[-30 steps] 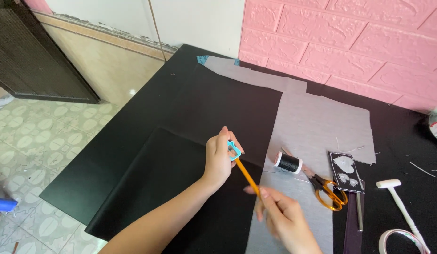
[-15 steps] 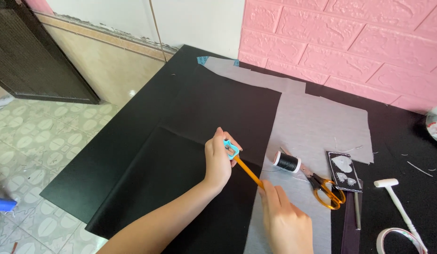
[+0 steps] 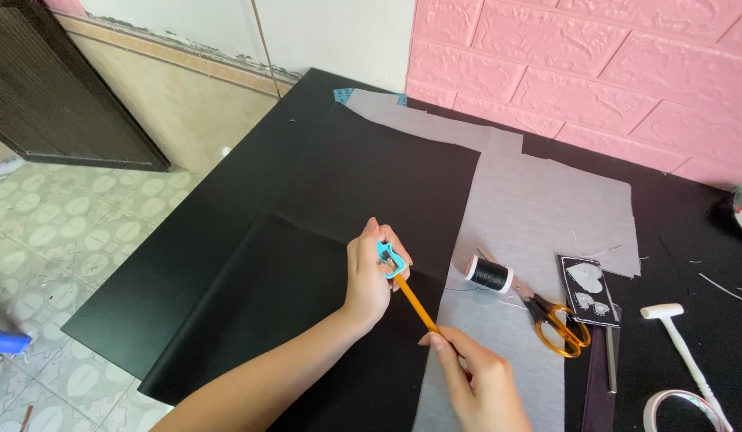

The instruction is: Preparing and positioning small leather cutouts, thread, and a pencil on a workbench.

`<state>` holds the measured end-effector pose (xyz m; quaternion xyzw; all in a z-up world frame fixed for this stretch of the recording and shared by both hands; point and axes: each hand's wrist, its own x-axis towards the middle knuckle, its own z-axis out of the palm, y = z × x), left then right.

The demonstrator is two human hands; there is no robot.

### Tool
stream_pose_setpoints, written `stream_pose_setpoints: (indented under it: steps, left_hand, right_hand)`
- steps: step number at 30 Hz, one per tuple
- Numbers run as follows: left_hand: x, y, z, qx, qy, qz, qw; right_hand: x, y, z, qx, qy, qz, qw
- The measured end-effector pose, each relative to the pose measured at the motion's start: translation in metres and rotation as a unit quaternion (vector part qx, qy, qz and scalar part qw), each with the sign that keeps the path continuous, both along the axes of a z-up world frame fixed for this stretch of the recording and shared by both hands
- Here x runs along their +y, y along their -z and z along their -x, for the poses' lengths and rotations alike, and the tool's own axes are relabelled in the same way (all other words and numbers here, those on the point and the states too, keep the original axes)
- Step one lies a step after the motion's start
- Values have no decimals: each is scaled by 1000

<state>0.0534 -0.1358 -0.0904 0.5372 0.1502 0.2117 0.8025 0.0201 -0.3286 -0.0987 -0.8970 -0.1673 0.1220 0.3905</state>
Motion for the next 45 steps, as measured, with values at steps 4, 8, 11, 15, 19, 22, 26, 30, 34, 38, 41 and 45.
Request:
stream_pose_setpoints:
  steps: [4,8,11,15,19,22,26,30,34,38,41,45]
  left_hand:
    - [2,2,-1,-50,24,-42,998]
    - [7,8,-4,-100,64,-32,992]
    - [9,9,-6,-97,79,-16,992]
    - [8,-1,-6,-75,85,-25,993]
    - [5,0,-10,26,27,-62,997]
    - [5,-4,-8,52,-16,-76,996]
    - [1,-12,-6,32,-38,-39,998]
    - [-5,-7,-4,36,-39,-39,998]
    - [-9,-12,2,-5,-17,-43,999]
    - [-6,-4,-1,-35,1,-68,997]
    - [-5,3,-3,-79,23,-72,994]
    - [-4,4,-5,-84,42,-42,995]
  right_hand:
    - [-1,3,-2,203,-19,-223,953]
    - [-4,-10,-9,466,22,-300,832]
    - [-4,-14,-14,585,0,-335,739]
    - [2,-12,-12,561,4,-344,753]
    - [8,-21,-11,240,27,-68,968]
    - [8,-10,-3,-54,32,178,982]
    - [10,12,5,-273,3,252,929]
    - [9,23,5,-298,-2,256,920]
    - [4,30,2,-132,-31,217,967]
    - [4,21,0,-25,-24,63,997]
    - [4,14,1,60,-18,-33,998]
    - [8,4,0,183,-9,-138,973]
